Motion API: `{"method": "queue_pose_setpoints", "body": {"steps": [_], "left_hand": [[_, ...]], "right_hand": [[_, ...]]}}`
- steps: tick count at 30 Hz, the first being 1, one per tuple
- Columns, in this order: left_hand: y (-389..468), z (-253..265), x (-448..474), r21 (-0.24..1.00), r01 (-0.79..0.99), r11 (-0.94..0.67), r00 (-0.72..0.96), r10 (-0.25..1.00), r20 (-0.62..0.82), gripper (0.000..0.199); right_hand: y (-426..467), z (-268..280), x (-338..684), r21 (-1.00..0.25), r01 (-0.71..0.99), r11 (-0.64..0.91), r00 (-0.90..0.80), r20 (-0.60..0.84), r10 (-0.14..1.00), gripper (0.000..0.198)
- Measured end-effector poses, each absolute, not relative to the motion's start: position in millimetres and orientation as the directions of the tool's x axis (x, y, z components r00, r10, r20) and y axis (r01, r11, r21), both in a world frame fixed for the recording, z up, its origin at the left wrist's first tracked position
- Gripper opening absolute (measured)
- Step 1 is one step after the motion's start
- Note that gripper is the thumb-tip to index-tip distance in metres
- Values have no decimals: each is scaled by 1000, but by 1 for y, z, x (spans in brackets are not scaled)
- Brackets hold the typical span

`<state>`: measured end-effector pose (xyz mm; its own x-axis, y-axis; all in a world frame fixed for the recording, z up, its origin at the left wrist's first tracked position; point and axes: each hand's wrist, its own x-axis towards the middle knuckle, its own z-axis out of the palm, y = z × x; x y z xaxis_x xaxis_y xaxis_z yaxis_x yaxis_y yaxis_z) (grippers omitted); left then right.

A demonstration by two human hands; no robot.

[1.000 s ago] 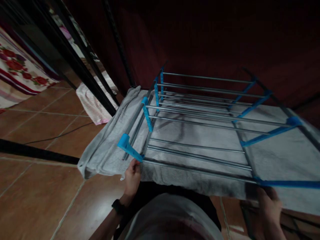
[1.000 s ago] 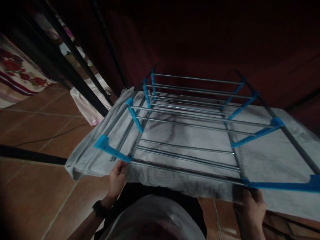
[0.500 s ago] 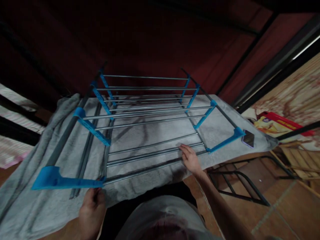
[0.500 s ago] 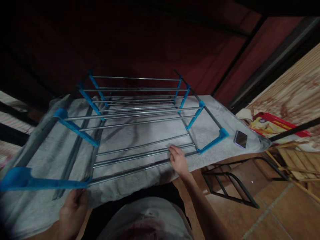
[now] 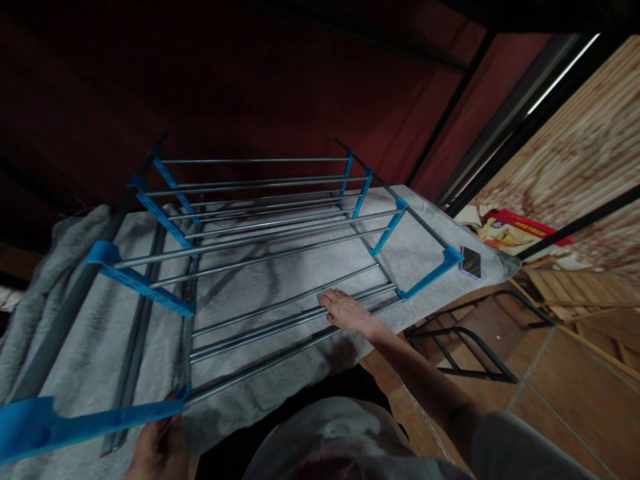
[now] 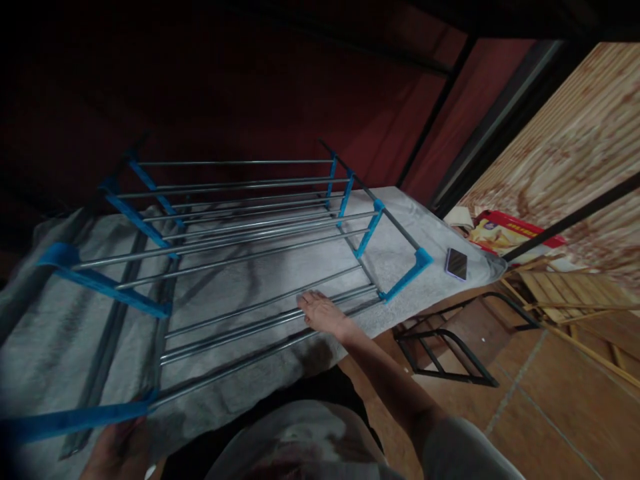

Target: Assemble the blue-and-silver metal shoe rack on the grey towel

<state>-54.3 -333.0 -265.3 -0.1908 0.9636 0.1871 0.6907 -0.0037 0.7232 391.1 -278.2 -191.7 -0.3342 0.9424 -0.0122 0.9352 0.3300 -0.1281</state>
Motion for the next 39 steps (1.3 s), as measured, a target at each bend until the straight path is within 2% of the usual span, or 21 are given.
{"method": "queue_pose_setpoints", "body": {"steps": [3, 11, 21, 30, 34, 39], "left_hand": [[-334, -264, -50, 735, 678, 12, -235, 951, 202, 28], [-342, -245, -29, 795, 607, -6, -239, 952, 190, 30], [-344, -250, -27, 803, 596, -17, -239, 950, 198, 31], [-345, -243, -28, 873, 486, 46, -296, 948, 115, 36], [-342, -245, -35, 895, 443, 53, -297, 951, 91, 34], [-342, -248, -36, 887, 457, 58, -295, 951, 89, 33]], "right_hand": [[-283, -192, 389, -111, 924, 366, -367, 11, 930, 32], [-285, -208, 411, -185, 875, 447, -444, 62, 894, 41], [-285, -218, 412, -334, 818, 468, -470, 80, 879, 43], [-255, -224, 405, -356, 837, 415, -357, 220, 908, 42], [-242, -228, 390, -341, 844, 415, -369, 193, 909, 45], [-238, -232, 389, -301, 863, 406, -379, 144, 914, 39]]}}
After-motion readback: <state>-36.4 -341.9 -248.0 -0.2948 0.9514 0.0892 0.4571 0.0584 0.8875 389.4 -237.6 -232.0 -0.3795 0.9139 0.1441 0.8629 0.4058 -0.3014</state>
